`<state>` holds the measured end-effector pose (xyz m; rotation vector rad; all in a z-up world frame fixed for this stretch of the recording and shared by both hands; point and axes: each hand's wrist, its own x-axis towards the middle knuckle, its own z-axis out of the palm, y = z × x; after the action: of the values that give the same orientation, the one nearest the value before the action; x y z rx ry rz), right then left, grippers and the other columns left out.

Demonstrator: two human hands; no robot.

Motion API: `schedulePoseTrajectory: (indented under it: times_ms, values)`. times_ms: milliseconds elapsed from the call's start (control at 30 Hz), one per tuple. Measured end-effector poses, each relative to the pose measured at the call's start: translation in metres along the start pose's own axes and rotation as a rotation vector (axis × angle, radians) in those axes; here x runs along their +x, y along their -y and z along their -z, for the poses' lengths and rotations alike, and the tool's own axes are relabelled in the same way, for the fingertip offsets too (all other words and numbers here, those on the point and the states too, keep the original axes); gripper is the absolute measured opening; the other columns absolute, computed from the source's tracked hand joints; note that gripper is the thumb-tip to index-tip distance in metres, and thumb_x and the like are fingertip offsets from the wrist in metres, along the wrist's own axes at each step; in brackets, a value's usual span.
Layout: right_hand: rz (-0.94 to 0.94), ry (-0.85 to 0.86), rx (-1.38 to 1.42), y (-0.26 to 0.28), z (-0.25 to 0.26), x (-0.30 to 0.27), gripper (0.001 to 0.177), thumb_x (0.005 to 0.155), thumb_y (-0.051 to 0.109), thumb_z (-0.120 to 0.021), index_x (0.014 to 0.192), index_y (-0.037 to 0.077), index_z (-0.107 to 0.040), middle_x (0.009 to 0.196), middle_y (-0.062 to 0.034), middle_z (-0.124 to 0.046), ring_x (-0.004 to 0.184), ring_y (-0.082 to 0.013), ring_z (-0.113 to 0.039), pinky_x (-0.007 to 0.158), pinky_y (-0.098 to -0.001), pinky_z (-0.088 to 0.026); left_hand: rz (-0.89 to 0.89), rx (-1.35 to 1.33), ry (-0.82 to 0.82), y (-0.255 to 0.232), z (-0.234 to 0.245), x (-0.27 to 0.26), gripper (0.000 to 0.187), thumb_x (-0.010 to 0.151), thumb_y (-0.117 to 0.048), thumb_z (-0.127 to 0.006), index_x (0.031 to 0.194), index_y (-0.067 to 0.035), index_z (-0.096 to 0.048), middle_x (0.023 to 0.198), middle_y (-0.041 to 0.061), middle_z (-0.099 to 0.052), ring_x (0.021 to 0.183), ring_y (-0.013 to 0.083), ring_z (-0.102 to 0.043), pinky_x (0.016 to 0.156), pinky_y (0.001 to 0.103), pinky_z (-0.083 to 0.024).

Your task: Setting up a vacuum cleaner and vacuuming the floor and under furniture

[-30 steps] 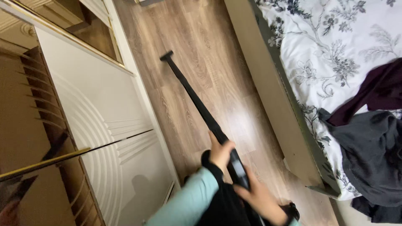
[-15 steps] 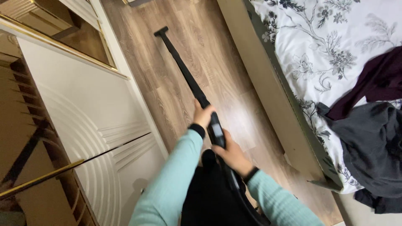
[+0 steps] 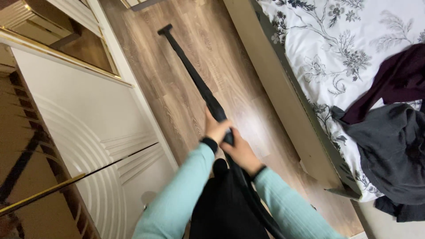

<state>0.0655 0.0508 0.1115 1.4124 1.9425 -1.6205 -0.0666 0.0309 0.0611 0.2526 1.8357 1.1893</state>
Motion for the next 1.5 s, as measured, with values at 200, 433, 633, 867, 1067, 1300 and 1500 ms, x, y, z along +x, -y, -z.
schedulePoseTrajectory:
  times_ms: [200, 433, 633, 867, 1067, 1300, 1500]
  values:
    - [-0.015, -0.056, 0.048, -0.117, -0.001, -0.143, 0.093, 0.084, 0.042, -0.073, 0.16, 0.014, -0.027, 0.159, -0.0069, -0.048, 0.142, -0.0173, -0.05, 0.117, -0.0346, -0.036, 0.014, -0.009, 0.029, 0.03, -0.056, -0.155, 0.129, 0.057, -0.014, -0.079, 0.163, -0.008, -0.005, 0.163, 0.023, -0.027, 0.151, 0.0317, -0.032, 0.124, 0.036, -0.022]
    - [-0.222, -0.178, 0.062, -0.103, 0.019, -0.125, 0.073, 0.082, 0.033, -0.076, 0.147, 0.021, -0.045, 0.114, -0.0075, -0.075, 0.097, -0.019, -0.072, 0.086, -0.0339, -0.056, 0.221, 0.062, 0.272, -0.046, -0.061, -0.144, 0.122, 0.068, -0.016, -0.072, 0.163, -0.016, 0.004, 0.165, 0.019, -0.023, 0.149, 0.0352, -0.035, 0.123, 0.041, -0.03]
    - [-0.05, -0.312, 0.25, -0.037, 0.025, 0.027, 0.08, 0.086, 0.036, -0.074, 0.154, 0.01, -0.04, 0.145, -0.0346, -0.051, 0.135, -0.0511, -0.049, 0.112, -0.0621, -0.042, 0.003, 0.262, 0.223, 0.008, -0.083, 0.049, 0.121, 0.062, -0.018, -0.078, 0.166, -0.015, -0.014, 0.153, 0.023, -0.045, 0.139, 0.0401, -0.05, 0.115, 0.049, -0.046]
    - [-0.09, -0.319, 0.487, 0.01, 0.051, 0.053, 0.065, 0.082, 0.041, -0.078, 0.138, 0.019, -0.052, 0.102, -0.0214, -0.074, 0.089, -0.0365, -0.075, 0.079, -0.0454, -0.059, 0.013, 0.482, 0.274, -0.017, -0.085, 0.095, 0.121, 0.07, -0.032, -0.08, 0.167, -0.025, -0.008, 0.16, 0.016, -0.036, 0.142, 0.0363, -0.049, 0.118, 0.045, -0.046]
    - [-0.235, -0.323, 0.373, -0.04, 0.047, -0.007, 0.075, 0.079, 0.046, -0.08, 0.146, 0.029, -0.051, 0.099, -0.0219, -0.074, 0.09, -0.0377, -0.076, 0.077, -0.0464, -0.059, 0.155, 0.436, 0.432, -0.022, -0.108, 0.058, 0.127, 0.081, -0.076, -0.069, 0.167, -0.017, 0.005, 0.163, 0.018, -0.036, 0.144, 0.0329, -0.047, 0.113, 0.046, -0.046]
    - [-0.286, -0.339, 0.453, -0.072, 0.051, -0.09, 0.073, 0.081, 0.038, -0.079, 0.147, 0.024, -0.05, 0.089, -0.0226, -0.072, 0.07, -0.032, -0.078, 0.066, -0.0404, -0.061, 0.166, 0.478, 0.516, -0.009, -0.144, 0.005, 0.125, 0.076, -0.038, -0.077, 0.164, -0.005, 0.006, 0.141, 0.016, -0.055, 0.128, 0.0294, -0.06, 0.103, 0.043, -0.053]
    - [-0.376, -0.29, 0.365, -0.094, 0.048, -0.172, 0.062, 0.084, 0.038, -0.066, 0.141, 0.027, -0.045, 0.082, -0.0051, -0.074, 0.055, -0.0193, -0.071, 0.065, -0.0356, -0.059, 0.281, 0.356, 0.44, -0.026, -0.159, -0.108, 0.119, 0.071, -0.029, -0.065, 0.164, -0.01, 0.007, 0.162, 0.014, -0.036, 0.135, 0.0296, -0.051, 0.104, 0.037, -0.046]
